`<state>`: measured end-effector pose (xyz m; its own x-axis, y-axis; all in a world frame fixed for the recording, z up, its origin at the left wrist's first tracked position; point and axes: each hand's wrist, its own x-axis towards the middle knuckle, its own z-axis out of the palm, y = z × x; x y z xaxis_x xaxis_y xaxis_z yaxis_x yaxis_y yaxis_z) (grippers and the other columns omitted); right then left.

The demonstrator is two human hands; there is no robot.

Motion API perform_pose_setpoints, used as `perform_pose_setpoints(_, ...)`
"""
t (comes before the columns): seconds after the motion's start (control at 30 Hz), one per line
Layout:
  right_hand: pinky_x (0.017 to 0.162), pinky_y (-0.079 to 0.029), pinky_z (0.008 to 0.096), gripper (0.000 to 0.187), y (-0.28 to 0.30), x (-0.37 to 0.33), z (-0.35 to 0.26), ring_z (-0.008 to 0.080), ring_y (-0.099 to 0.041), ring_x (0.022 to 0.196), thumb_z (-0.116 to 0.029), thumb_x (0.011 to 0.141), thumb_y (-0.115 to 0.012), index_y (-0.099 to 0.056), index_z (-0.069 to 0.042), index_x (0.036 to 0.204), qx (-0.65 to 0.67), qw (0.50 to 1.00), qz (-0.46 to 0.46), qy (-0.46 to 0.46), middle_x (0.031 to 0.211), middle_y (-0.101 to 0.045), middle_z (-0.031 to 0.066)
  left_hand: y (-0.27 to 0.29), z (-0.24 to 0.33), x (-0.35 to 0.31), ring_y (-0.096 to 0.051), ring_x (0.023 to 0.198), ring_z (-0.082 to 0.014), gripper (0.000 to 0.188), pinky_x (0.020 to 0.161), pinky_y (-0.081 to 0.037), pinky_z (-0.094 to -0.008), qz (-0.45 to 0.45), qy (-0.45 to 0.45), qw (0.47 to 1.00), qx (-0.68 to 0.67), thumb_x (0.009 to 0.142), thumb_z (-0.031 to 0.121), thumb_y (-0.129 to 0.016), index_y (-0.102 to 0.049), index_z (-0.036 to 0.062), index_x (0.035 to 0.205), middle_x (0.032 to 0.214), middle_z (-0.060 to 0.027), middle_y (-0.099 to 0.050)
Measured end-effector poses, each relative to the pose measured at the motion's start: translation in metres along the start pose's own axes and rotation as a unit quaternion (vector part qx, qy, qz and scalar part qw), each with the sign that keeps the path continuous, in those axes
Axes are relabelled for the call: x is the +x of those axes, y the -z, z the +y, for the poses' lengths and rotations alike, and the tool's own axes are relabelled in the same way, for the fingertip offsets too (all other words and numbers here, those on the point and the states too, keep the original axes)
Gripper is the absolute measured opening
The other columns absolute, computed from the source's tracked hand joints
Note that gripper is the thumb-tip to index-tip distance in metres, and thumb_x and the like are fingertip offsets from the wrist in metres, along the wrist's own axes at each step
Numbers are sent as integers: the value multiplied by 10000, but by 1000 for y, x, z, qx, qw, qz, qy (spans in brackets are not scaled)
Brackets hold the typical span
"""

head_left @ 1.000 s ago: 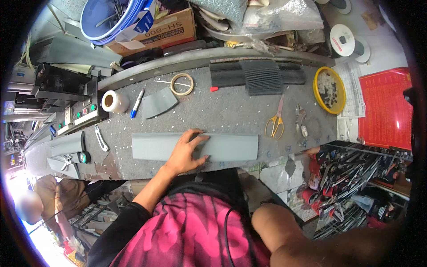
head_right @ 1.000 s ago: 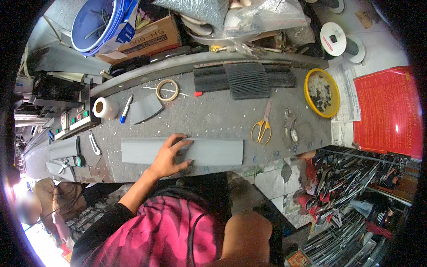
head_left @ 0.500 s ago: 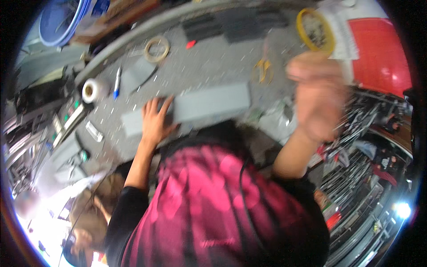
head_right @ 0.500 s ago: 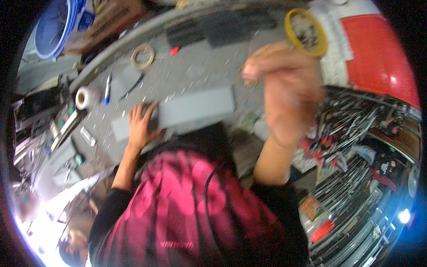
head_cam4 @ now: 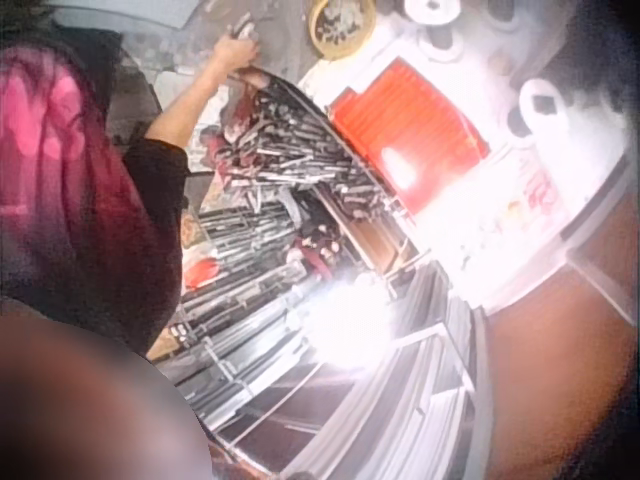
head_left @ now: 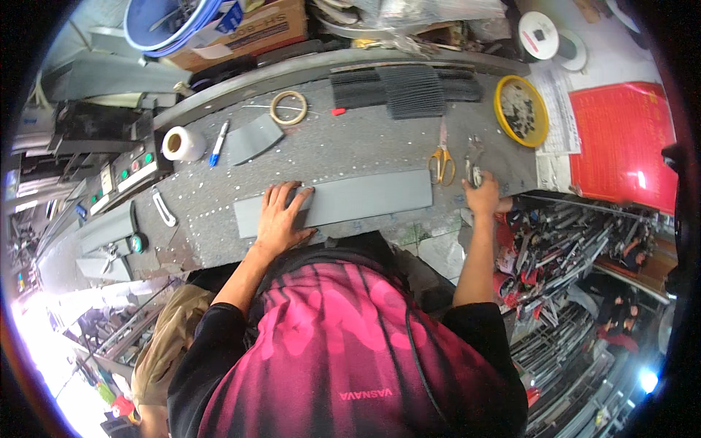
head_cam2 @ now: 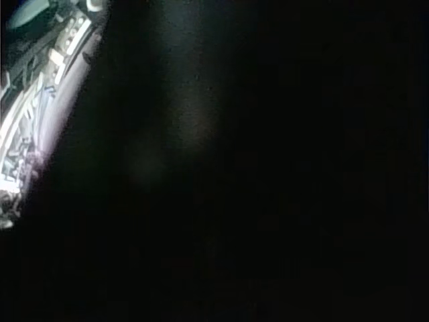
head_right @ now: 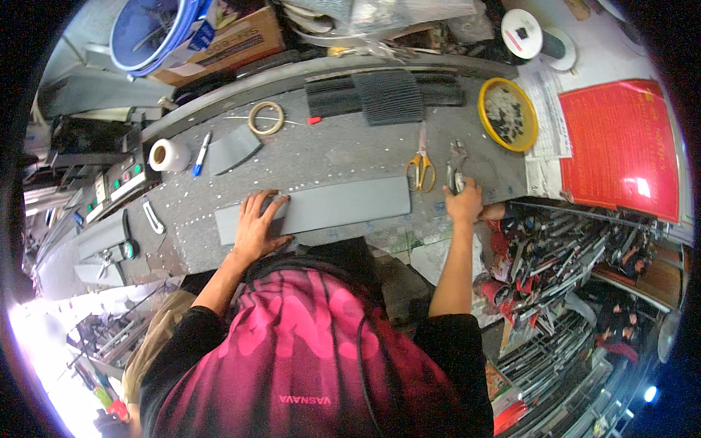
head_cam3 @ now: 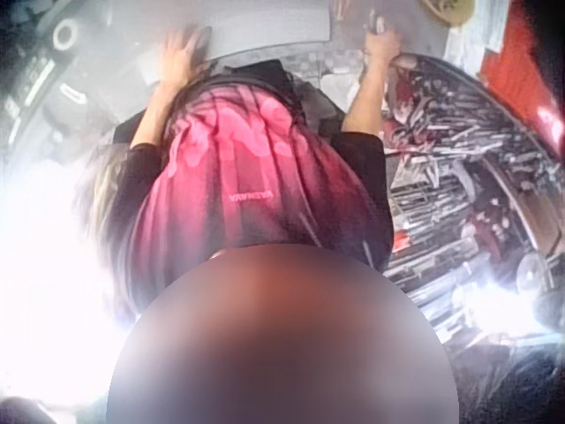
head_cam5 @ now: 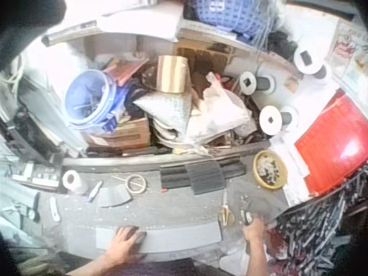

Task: The person cuts gray plastic profile pieces with scissors, then uses a crimping tool to attach small metal clips to the ends of the pieces. The person repeats this sequence on several profile segments on a cluttered workbench.

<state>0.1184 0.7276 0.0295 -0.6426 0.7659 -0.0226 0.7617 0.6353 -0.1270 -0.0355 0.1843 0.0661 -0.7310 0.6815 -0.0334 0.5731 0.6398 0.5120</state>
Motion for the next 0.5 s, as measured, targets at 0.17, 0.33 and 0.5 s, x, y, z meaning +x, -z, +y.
perform_pose_setpoints(0.17,873,-576,448,569,33,-7,-20,329,-754,956,-426,907,-900,-730,-13,1260,341,925,-144,-86,990,-761,133,40,-53,-47,-444,1573,-402,1176,1359,-260,-656,-31,58,995,77,619,345,-1056,-521,221,1658,1638,-154,-507)
perform_pose_setpoints(0.33,860,-558,329,455,72,-97,-83,201,-698,902,-204,968,-802,-652,-6,1350,745,633,-174,-117,991,-694,53,67,-89,-42,-611,1381,-422,1006,1194,-510,-531,-69,-15,997,19,590,365,-1050,-672,160,1500,1528,-154,-643)
perform_pose_setpoints(0.5,899,-607,400,365,58,-174,-165,190,-705,939,-131,943,-718,-620,-55,1287,597,745,-280,101,1030,-703,62,92,-106,-16,-741,1159,-433,738,1035,-601,-504,-124,-14,991,-51,594,367,-1031,-780,112,1239,1305,-172,-797)
